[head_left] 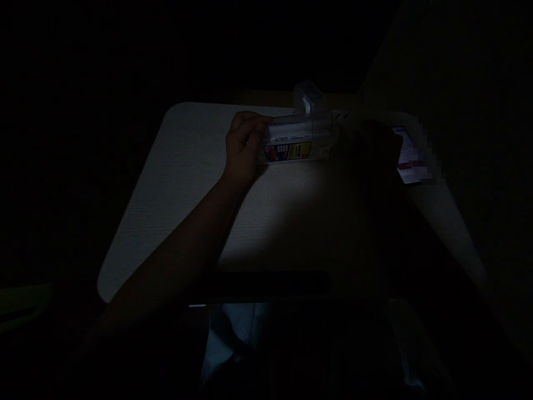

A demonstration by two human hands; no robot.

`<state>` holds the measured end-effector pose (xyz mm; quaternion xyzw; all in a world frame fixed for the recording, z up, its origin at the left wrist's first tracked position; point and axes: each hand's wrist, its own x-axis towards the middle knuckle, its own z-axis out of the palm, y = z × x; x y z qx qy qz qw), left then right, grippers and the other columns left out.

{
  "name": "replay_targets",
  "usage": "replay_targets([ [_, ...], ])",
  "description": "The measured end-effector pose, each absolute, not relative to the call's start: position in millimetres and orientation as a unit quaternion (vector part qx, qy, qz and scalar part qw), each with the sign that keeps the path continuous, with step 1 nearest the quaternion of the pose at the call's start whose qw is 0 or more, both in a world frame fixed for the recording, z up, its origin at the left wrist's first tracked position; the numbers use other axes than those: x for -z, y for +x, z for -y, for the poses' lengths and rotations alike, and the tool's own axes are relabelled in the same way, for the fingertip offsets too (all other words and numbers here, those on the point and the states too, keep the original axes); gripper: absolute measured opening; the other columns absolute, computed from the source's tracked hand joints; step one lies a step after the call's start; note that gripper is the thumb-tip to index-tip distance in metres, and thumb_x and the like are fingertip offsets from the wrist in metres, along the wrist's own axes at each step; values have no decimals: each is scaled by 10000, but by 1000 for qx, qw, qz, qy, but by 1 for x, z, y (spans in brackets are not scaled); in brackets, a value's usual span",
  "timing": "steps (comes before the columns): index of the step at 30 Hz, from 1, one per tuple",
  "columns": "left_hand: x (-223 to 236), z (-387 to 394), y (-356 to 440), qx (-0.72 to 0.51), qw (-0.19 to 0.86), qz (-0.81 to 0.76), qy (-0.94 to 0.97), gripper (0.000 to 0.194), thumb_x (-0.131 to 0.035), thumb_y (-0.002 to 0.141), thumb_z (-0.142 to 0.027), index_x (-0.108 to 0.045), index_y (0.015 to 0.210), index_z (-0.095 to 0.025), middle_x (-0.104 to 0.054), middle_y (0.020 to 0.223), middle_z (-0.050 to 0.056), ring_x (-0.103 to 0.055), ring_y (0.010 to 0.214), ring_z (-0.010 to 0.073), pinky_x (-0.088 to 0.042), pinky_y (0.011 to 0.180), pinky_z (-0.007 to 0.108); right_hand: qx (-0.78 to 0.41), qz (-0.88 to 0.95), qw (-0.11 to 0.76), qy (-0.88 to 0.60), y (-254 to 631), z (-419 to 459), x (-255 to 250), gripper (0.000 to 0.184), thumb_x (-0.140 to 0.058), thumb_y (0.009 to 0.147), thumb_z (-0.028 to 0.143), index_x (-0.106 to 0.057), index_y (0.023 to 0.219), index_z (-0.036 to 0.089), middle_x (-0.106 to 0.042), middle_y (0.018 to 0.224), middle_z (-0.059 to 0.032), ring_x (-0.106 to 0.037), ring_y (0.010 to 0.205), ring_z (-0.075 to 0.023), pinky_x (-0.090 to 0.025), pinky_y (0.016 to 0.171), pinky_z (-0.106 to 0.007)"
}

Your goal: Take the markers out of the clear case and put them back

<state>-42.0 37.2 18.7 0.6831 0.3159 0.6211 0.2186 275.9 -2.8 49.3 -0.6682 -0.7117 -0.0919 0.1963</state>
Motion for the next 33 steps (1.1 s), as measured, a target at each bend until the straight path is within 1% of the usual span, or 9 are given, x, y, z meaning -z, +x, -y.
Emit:
replay_targets([
  [1, -19, -37, -42, -620, 218, -316, 685, 506, -615, 932, -775, -798, 1022, -312, -728, 1098, 82, -702, 1225, 323, -562, 1166, 561, 95, 700, 209, -676, 273, 3, -50, 533, -378, 1143, 406, -648, 1439, 55, -615, 1466, -291, -575, 1361, -340, -401, 1161, -567],
  [3, -17, -38, -43, -614, 216, -320, 689, 518, -599, 938, -783, -795, 1033, -312, -731, 1123, 81, -702, 1231, 321, -565, 1155, 559, 83, 721, 221, -651, 263, 9, -55, 481, -446, 1124, 347, -625, 1492, 92, -583, 1538, -240, -532, 1439, -322, -351, 1253, -516],
  [6, -14, -42, -44, -613, 199, -318, 696, 548, -586, 932, -808, -783, 1045, -310, -729, 1119, 67, -709, 1213, 307, -570, 1135, 575, 35, 774, 188, -604, 245, 22, -68, 430, -435, 1106, 237, -653, 1449, 98, -607, 1519, -205, -548, 1418, -296, -387, 1245, -455],
  [10, -15, -43, -44, -612, 192, -311, 701, 558, -567, 949, -806, -782, 1053, -302, -724, 1102, 66, -719, 1182, 296, -586, 1104, 581, 6, 769, 147, -622, 234, 29, -77, 412, -433, 1073, 152, -698, 1383, 95, -637, 1472, -196, -568, 1393, -284, -415, 1238, -452],
  [13, -16, -41, -43, -611, 205, -319, 695, 556, -569, 946, -808, -780, 1032, -300, -722, 1101, 74, -706, 1229, 318, -581, 1117, 577, 11, 766, 148, -625, 235, 27, -74, 428, -442, 1069, 165, -689, 1415, 122, -641, 1465, -176, -561, 1413, -288, -428, 1243, -464],
  [17, -16, -40, -42, -615, 183, -320, 697, 553, -575, 938, -815, -774, 1021, -305, -724, 1092, 55, -725, 1164, 286, -592, 1100, 573, 18, 777, 169, -606, 238, 26, -70, 438, -382, 1078, 190, -714, 1363, 162, -667, 1427, -143, -592, 1365, -266, -461, 1224, -466],
  [21, -16, -40, -42, -619, 197, -318, 691, 519, -597, 946, -786, -788, 1009, -307, -724, 1090, 66, -723, 1169, 293, -588, 1113, 565, 9, 771, 167, -615, 237, 28, -70, 482, -358, 1073, 199, -694, 1418, 184, -633, 1497, -129, -584, 1401, -272, -449, 1253, -493],
  [27, -17, -40, -42, -622, 219, -311, 685, 486, -622, 941, -761, -791, 1007, -311, -709, 1088, 76, -705, 1235, 321, -565, 1160, 574, -6, 757, 171, -631, 236, 22, -69, 468, -424, 1040, 219, -717, 1405, 227, -693, 1398, -109, -648, 1315, -277, -528, 1168, -460],
  [33, -17, -39, -42, -617, 210, -319, 688, 520, -596, 937, -786, -800, 1007, -313, -722, 1100, 80, -713, 1193, 310, -577, 1145, 558, 5, 764, 195, -615, 251, 23, -65, 438, -430, 1069, 315, -717, 1389, 232, -677, 1421, -107, -616, 1344, -293, -499, 1200, -511],
])
